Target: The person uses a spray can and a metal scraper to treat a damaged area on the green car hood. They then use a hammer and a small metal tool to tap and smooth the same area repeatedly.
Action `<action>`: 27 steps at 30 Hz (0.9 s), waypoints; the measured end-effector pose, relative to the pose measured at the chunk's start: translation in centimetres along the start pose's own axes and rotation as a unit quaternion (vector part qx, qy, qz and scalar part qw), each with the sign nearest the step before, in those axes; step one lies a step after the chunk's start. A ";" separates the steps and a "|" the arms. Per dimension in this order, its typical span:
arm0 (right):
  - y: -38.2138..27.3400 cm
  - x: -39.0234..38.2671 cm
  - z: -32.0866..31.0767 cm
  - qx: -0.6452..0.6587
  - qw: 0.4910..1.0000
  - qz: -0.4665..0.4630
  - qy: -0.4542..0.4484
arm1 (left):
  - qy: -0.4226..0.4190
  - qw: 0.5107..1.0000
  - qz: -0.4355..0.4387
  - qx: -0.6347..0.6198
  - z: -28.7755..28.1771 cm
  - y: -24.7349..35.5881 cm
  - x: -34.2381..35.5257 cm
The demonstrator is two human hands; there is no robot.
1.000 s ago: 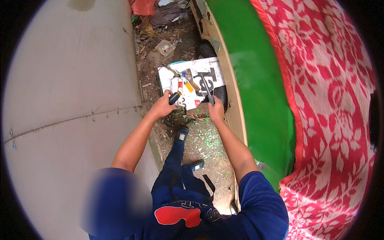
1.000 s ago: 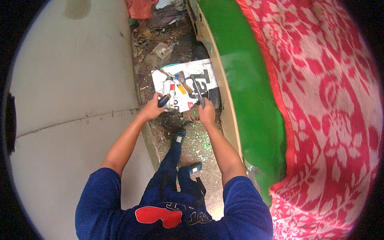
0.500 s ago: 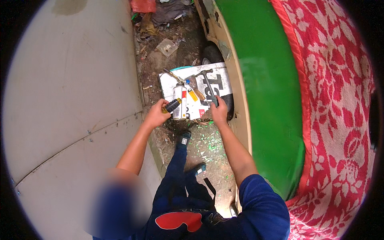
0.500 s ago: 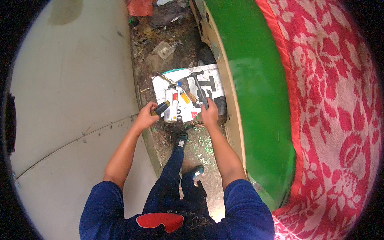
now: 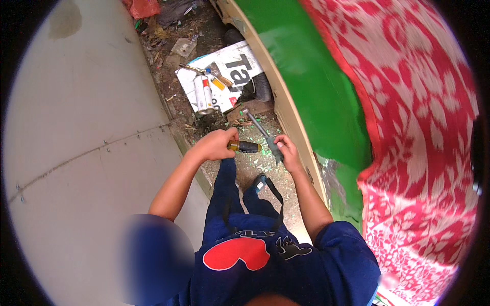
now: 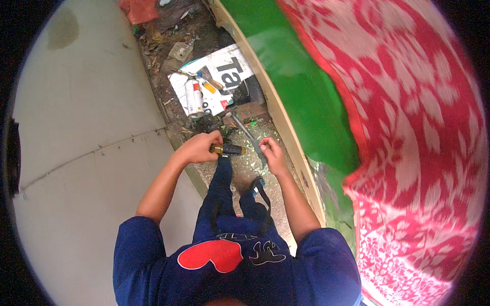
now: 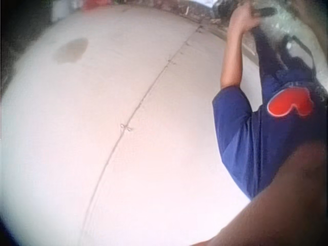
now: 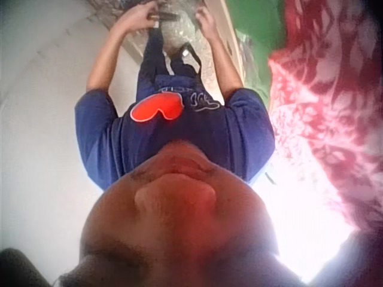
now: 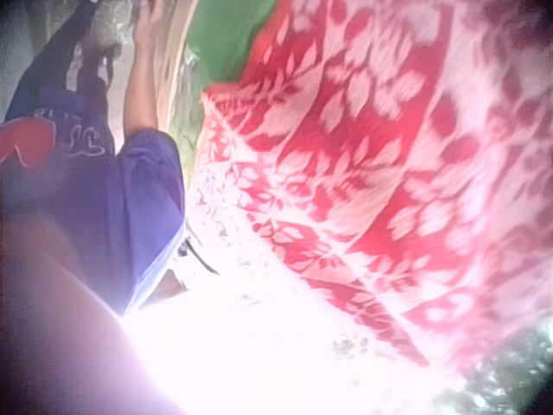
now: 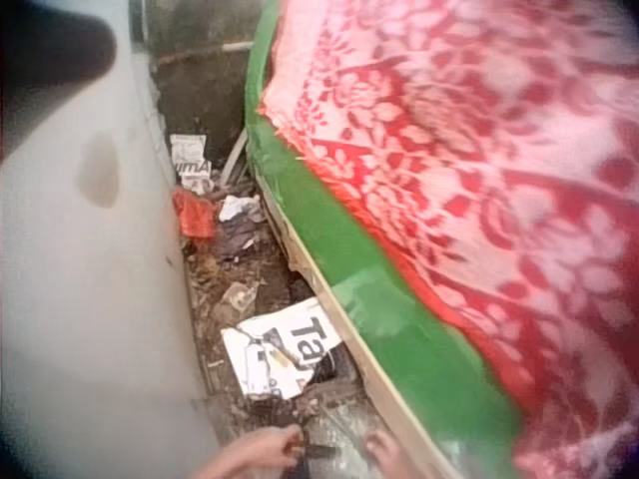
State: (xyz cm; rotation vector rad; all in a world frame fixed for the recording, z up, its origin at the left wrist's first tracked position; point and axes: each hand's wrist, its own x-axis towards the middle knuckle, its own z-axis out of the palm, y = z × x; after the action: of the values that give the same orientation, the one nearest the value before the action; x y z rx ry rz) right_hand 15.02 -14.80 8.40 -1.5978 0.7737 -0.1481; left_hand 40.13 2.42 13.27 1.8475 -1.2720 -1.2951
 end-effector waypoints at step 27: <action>0.0 -35.7 -14.6 -0.077 0.994 0.053 0.048 | -0.072 0.860 0.331 0.381 26.9 27.3 -5.3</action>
State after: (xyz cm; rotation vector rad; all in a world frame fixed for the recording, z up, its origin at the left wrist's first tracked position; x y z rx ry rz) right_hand -19.72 -7.27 23.27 -1.6997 0.9617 -0.0905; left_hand 4.37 -1.67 27.54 1.4890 -2.4772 -0.5716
